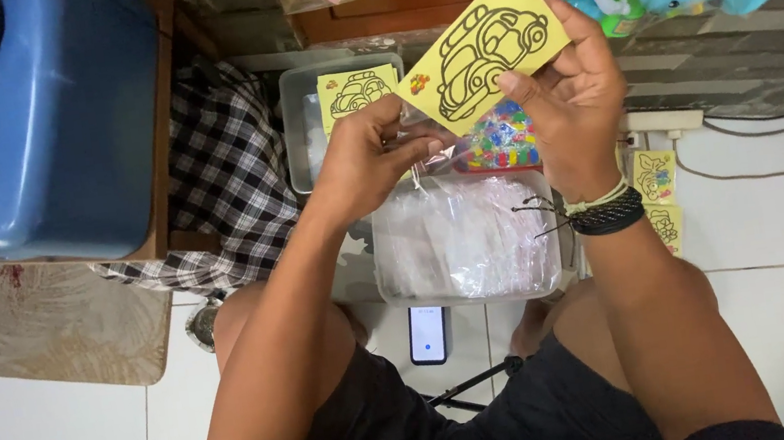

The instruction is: The person packages small cartoon-themed cards into plastic bags, sealing them by hand.

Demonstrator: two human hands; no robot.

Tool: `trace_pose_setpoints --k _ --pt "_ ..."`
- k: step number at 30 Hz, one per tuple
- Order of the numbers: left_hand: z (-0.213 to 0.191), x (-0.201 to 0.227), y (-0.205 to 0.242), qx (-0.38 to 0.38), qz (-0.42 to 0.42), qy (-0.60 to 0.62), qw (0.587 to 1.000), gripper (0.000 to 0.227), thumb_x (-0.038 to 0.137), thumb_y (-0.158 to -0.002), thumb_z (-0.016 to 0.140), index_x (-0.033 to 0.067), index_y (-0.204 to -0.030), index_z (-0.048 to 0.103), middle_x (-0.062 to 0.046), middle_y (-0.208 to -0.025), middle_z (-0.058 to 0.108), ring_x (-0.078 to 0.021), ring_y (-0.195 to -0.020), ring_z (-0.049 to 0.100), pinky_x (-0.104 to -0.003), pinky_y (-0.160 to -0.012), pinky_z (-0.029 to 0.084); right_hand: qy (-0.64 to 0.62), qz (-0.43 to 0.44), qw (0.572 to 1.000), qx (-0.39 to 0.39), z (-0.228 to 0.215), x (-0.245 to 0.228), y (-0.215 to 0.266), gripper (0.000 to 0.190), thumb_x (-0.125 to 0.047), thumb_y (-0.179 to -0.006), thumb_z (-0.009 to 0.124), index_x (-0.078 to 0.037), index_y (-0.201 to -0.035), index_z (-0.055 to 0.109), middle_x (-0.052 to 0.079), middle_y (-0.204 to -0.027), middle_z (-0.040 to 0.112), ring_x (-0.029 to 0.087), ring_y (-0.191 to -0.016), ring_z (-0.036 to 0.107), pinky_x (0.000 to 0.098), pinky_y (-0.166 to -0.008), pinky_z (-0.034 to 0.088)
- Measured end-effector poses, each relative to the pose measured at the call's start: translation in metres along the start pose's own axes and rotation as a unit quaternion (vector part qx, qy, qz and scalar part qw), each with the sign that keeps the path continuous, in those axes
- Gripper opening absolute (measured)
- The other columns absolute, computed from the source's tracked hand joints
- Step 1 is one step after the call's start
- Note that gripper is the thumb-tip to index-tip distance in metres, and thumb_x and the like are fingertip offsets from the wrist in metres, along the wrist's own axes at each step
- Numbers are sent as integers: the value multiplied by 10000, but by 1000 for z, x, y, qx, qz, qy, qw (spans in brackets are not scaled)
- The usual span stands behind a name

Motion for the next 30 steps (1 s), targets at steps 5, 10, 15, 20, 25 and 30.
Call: trace_pose_setpoints --k 5,10,15,20,25,30 --pt "-5 0 0 10 -20 21 1000 211 -66 -885 734 -11 -1085 690 -103 -949 792 -120 -821 750 -220 -607 576 34 6 999 -14 -4 -3 -3 587 191 -983 617 2 -1496 403 213 -1387 615 220 -1176 638 294 -1037 560" --pt "-8 -10 -2 17 -27 13 999 513 -59 -897 720 -38 -1389 576 -118 -1011 797 -114 -883 767 -188 -636 585 76 18 997 -21 -2 -11 -4 562 178 -981 625 -8 -1476 438 181 -1356 630 190 -1161 632 269 -1029 541" --pt "-9 -37 -6 44 -35 14 998 301 19 -888 779 43 -1180 713 -217 -871 771 -201 -800 774 -316 -692 674 132 -51 990 -18 8 -4 0 282 88 -1030 661 89 -1307 609 242 -1151 678 232 -1064 653 387 -957 549" --pt "-11 -37 -7 64 -15 -41 997 249 36 -847 818 62 -1086 754 -159 -747 748 -163 -694 741 -323 -611 639 182 -84 980 0 5 -4 1 192 61 -1019 727 86 -1208 701 156 -1015 621 172 -951 585 330 -856 488" --pt "-10 -26 -6 65 -10 -48 997 181 37 -853 800 65 -1029 769 -120 -688 713 -105 -670 636 -318 -572 578 217 -114 970 -9 9 -11 2 138 -14 -998 779 42 -1100 705 159 -1035 652 222 -1000 566 348 -916 431" --pt "-2 -15 -5 58 -18 16 998 143 28 -863 783 38 -1001 749 -100 -681 711 -96 -664 630 -256 -573 568 233 -123 963 -61 25 -23 2 122 -121 -1050 696 -4 -1079 713 178 -1237 523 327 -1191 482 460 -1051 362"
Point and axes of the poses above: each hand's wrist, its own y-axis away from the middle knuckle, its own z-axis out of the palm, x = y × z, the point moved 6 cm from there along -y, towards the middle knuckle
